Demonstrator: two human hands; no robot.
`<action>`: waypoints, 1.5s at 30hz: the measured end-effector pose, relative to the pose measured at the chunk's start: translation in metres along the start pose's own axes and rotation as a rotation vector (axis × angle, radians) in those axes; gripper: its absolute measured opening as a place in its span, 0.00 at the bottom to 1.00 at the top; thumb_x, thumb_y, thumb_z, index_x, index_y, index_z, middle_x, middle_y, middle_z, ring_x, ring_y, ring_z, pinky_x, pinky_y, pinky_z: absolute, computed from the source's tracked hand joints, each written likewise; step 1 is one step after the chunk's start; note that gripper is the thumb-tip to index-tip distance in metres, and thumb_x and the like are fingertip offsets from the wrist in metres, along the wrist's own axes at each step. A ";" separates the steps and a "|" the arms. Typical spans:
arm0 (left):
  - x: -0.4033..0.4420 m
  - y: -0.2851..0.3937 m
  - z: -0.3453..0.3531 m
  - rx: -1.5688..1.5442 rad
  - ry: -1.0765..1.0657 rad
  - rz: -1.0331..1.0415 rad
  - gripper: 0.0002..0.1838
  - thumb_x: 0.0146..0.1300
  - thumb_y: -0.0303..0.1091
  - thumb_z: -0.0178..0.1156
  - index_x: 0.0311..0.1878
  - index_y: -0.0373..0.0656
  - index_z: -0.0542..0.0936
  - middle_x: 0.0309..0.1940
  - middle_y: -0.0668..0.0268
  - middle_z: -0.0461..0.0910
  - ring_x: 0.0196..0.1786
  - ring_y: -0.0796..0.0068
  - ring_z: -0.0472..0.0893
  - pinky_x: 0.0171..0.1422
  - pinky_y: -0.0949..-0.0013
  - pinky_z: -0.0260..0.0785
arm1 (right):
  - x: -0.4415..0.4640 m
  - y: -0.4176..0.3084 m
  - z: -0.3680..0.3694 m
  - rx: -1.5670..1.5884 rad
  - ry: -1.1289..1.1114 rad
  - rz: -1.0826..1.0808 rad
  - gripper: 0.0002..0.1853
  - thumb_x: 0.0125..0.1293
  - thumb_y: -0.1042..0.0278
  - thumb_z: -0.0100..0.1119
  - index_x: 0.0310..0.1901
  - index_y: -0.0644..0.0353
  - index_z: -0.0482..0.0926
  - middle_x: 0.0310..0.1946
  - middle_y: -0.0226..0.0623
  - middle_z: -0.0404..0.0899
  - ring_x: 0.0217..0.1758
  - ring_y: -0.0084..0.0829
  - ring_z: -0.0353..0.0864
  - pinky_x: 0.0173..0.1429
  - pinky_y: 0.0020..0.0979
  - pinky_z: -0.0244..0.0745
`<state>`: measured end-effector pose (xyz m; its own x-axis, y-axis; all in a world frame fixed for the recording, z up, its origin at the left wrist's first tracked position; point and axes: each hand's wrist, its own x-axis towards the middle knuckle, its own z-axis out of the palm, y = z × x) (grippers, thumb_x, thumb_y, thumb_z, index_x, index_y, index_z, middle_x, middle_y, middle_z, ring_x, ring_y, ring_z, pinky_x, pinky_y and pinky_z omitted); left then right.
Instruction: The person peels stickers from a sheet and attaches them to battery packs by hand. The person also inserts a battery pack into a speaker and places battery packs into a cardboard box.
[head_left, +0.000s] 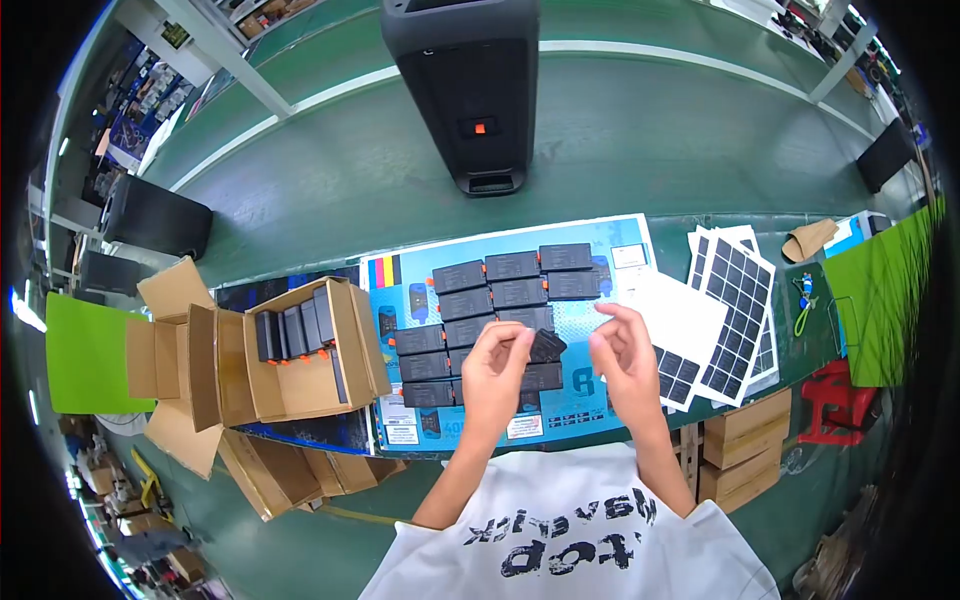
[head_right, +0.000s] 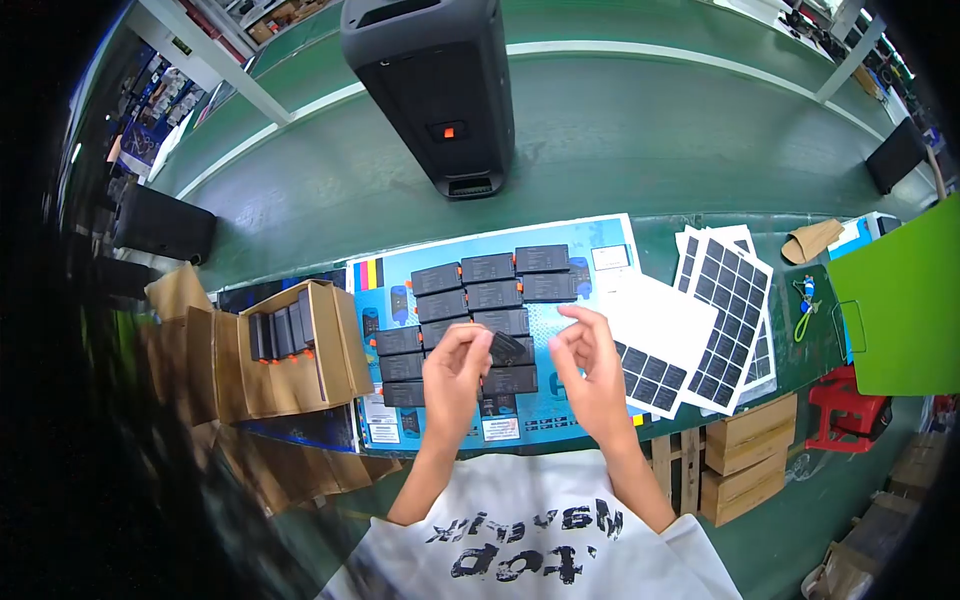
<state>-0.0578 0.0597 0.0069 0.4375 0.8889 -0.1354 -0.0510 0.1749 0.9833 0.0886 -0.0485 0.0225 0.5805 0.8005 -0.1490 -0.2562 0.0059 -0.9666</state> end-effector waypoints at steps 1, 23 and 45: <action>-0.001 0.007 -0.005 -0.113 0.000 -0.185 0.08 0.81 0.32 0.61 0.48 0.35 0.83 0.32 0.72 0.79 0.33 0.84 0.74 0.36 0.77 0.65 | 0.002 0.001 -0.002 -0.140 -0.060 0.022 0.14 0.77 0.74 0.64 0.60 0.67 0.79 0.40 0.27 0.79 0.40 0.15 0.77 0.47 0.23 0.73; -0.005 0.052 -0.088 0.610 0.526 0.384 0.06 0.72 0.22 0.65 0.50 0.37 0.84 0.40 0.61 0.84 0.37 0.73 0.82 0.43 0.69 0.75 | 0.017 0.020 0.002 -0.228 -0.110 0.102 0.05 0.77 0.71 0.64 0.44 0.61 0.78 0.33 0.24 0.77 0.33 0.16 0.74 0.36 0.21 0.67; 0.050 0.066 -0.221 1.185 0.032 0.144 0.32 0.66 0.24 0.69 0.73 0.44 0.73 0.62 0.54 0.71 0.62 0.59 0.76 0.57 0.66 0.78 | 0.007 0.033 -0.033 -0.203 -0.040 0.014 0.05 0.75 0.75 0.66 0.45 0.62 0.77 0.39 0.27 0.77 0.39 0.17 0.77 0.46 0.23 0.73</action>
<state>-0.2380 0.2091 0.0383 0.4724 0.8814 -0.0014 0.7698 -0.4118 0.4876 0.1100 -0.0629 -0.0175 0.5457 0.8229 -0.1583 -0.1003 -0.1234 -0.9873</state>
